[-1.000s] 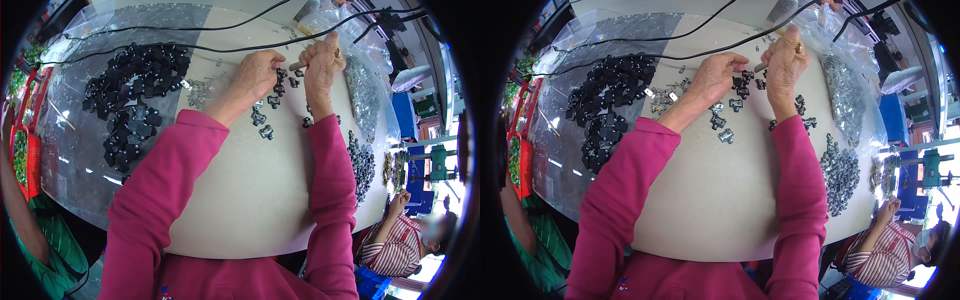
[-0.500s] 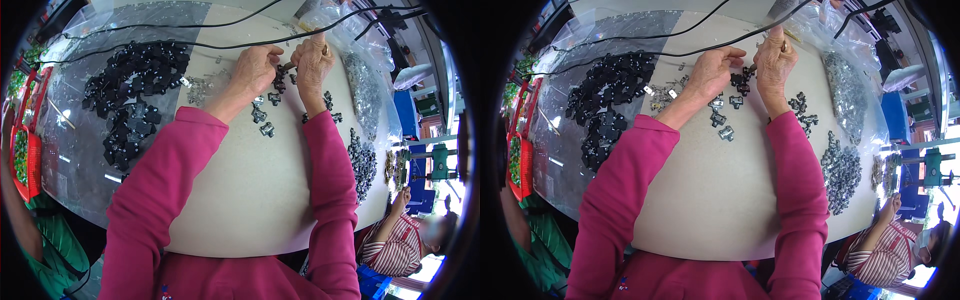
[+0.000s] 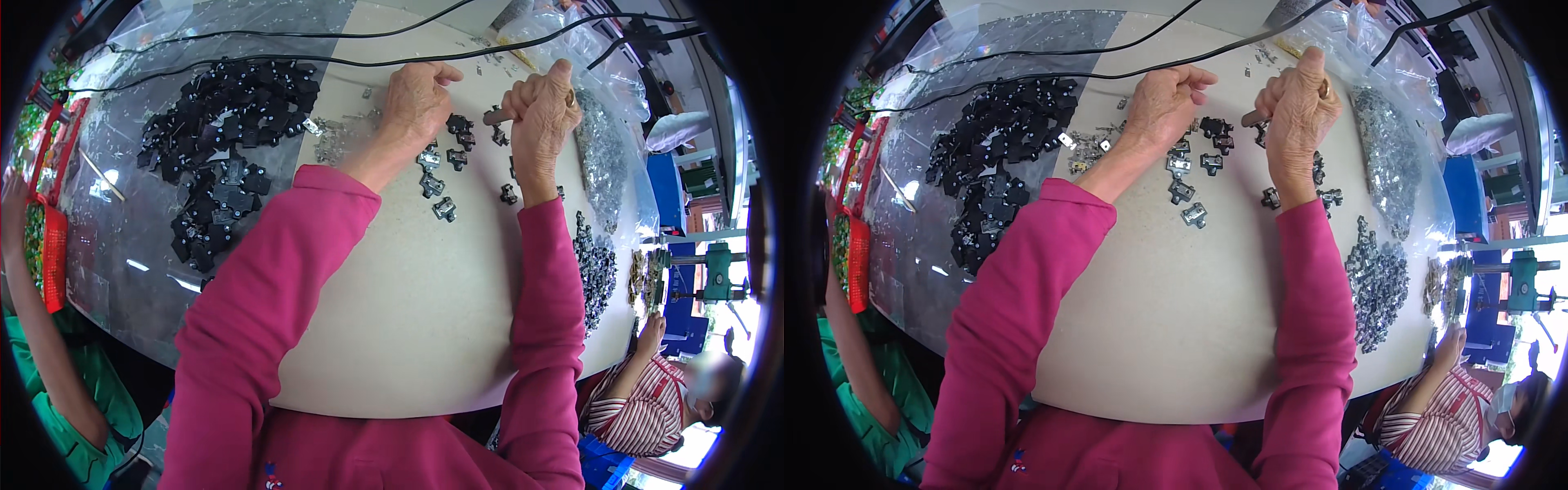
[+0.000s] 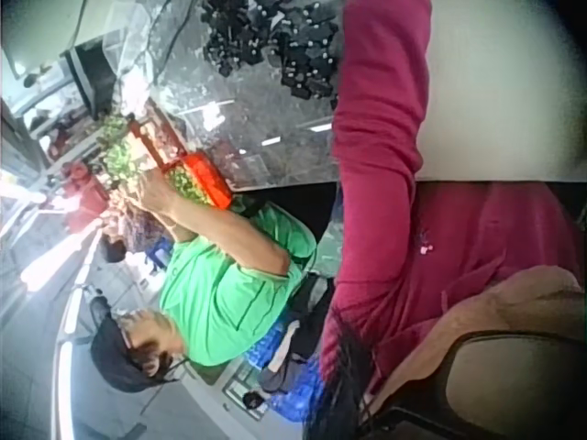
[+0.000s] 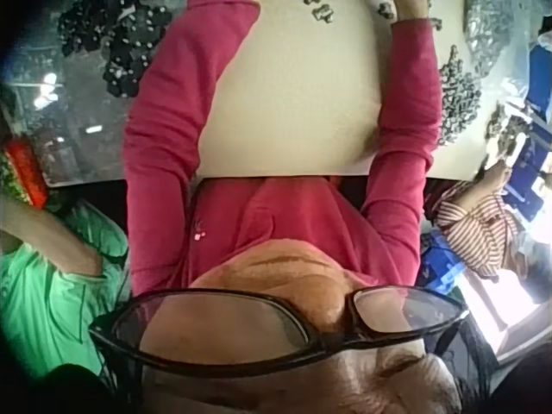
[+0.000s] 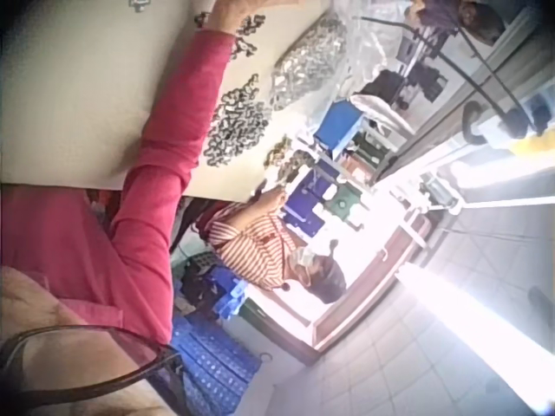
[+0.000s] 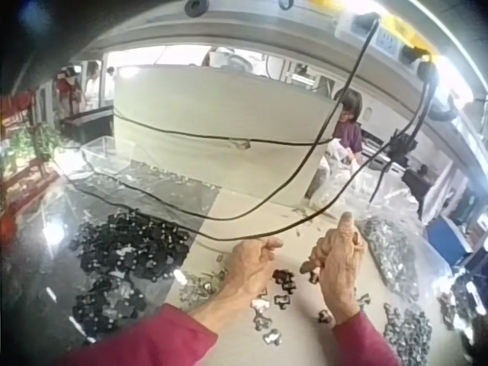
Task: The person assembles small components by attaching metal clips to plastic pieces by hand and pressing them with a handheld punch tool.
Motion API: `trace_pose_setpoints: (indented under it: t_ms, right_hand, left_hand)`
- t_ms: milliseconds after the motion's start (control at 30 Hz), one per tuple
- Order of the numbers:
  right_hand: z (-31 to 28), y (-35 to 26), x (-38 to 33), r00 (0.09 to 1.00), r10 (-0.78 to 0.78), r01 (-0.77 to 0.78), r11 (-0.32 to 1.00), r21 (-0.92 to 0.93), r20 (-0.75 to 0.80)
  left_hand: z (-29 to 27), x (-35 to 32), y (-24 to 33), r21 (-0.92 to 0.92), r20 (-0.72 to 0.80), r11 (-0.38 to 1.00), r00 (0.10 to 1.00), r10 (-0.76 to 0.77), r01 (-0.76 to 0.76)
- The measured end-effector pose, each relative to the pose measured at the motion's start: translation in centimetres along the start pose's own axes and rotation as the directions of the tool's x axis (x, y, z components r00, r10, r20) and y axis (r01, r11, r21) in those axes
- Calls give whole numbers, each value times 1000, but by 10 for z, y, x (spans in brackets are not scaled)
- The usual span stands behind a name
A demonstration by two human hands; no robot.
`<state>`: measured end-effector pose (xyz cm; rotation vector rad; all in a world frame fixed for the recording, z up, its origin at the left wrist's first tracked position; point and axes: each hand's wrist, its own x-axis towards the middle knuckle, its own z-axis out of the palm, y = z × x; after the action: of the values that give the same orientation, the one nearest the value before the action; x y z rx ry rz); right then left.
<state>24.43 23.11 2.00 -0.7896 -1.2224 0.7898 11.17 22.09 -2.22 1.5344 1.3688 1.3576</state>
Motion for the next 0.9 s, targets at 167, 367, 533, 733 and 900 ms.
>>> trace_pose_setpoints:
  t_ms: [167,367,533,733,900]
  right_hand:
    - [-4,-7,1,995,83,-87,992,95,46]
    - [-7,-9,-3,985,164,-168,983,79,54]
    - [1,-11,-13,978,161,-172,982,80,133]
    - [8,-6,-19,979,138,-132,990,-47,150]
    - [12,0,-16,990,107,-103,994,-49,94]
  left_hand:
    - [-10,2,5,70,224,997,975,0,-16]
    - [-24,8,7,131,398,983,915,67,-128]
    - [-28,4,11,136,465,982,884,52,-130]
    - [-26,3,12,170,467,974,883,57,-152]
    - [-24,2,13,169,455,972,888,72,-165]
